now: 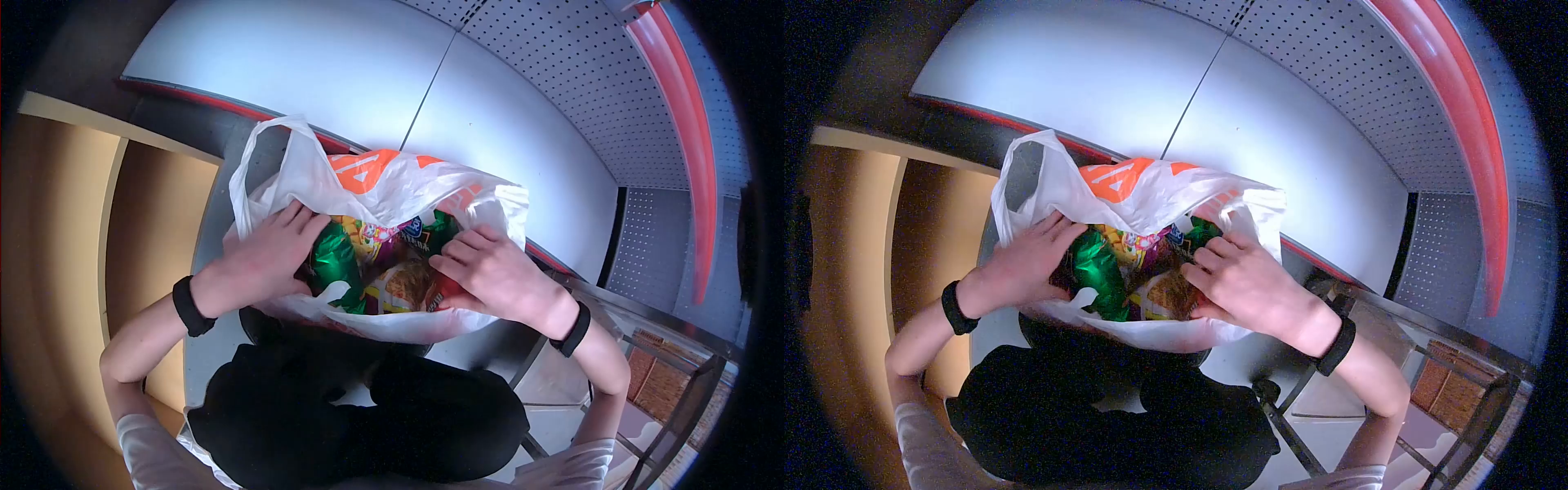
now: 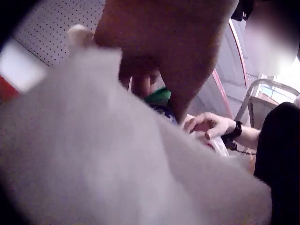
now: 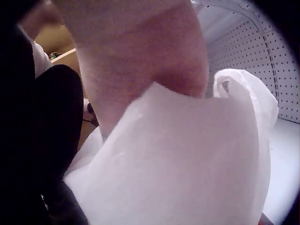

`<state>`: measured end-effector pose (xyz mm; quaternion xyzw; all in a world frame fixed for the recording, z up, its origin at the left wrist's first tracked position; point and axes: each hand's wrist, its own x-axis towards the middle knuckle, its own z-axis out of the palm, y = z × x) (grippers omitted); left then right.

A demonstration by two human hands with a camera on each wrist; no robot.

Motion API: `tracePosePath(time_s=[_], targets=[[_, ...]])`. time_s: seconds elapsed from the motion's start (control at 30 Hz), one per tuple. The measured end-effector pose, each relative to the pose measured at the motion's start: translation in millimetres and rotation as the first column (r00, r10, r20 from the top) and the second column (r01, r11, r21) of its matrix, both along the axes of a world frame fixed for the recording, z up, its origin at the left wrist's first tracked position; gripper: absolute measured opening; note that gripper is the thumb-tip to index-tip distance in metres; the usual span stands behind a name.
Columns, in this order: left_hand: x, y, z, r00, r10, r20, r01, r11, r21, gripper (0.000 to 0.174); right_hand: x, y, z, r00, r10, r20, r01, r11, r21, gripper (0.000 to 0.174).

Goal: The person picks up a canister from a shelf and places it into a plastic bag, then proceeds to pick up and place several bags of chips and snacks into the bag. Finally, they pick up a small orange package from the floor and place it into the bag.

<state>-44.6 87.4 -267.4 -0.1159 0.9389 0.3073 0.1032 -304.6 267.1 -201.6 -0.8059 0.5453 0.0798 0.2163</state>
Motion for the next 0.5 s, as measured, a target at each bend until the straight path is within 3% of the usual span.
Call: tracePosePath(time_s=[0.03,0.07,0.17,0.23,0.27,0.5], targets=[[0.5,0.2,-8.1,0.991,-0.089,-0.098,0.077,0.99,-0.12,0.085,-0.9,-1.2,-1.9,0.999,-0.008,0.046,0.009,1.0,-0.027,0.052],[-0.4,0.2,-11.9,0.991,-0.09,-0.099,0.078,0.99,-0.121,0.085,-1.2,-1.8,-3.5,0.999,-0.009,0.045,0.01,1.0,-0.029,0.052],[-6.0,-0.6,-18.3,0.992,-0.098,-0.082,0.099,0.995,0.007,0.09,0.1,-1.9,-7.4,0.999,0.002,0.049,-0.006,0.997,0.082,0.06],[-15.1,0.5,-22.7,0.995,-0.063,0.083,0.045,0.979,0.201,0.089,-0.7,1.3,-12.7,0.989,-0.023,0.149,0.013,0.997,0.074,0.062],[-15.9,0.8,-26.6,0.998,-0.049,0.045,0.039,0.981,0.19,0.08,-1.3,2.7,-14.3,0.989,-0.01,0.147,0.006,1.0,0.03,0.053],[-22.8,-3.7,-33.7,0.994,-0.104,0.029,0.095,0.972,0.216,0.044,-8.4,12.3,-16.1,0.983,-0.095,0.156,0.105,0.993,-0.061,0.048]])
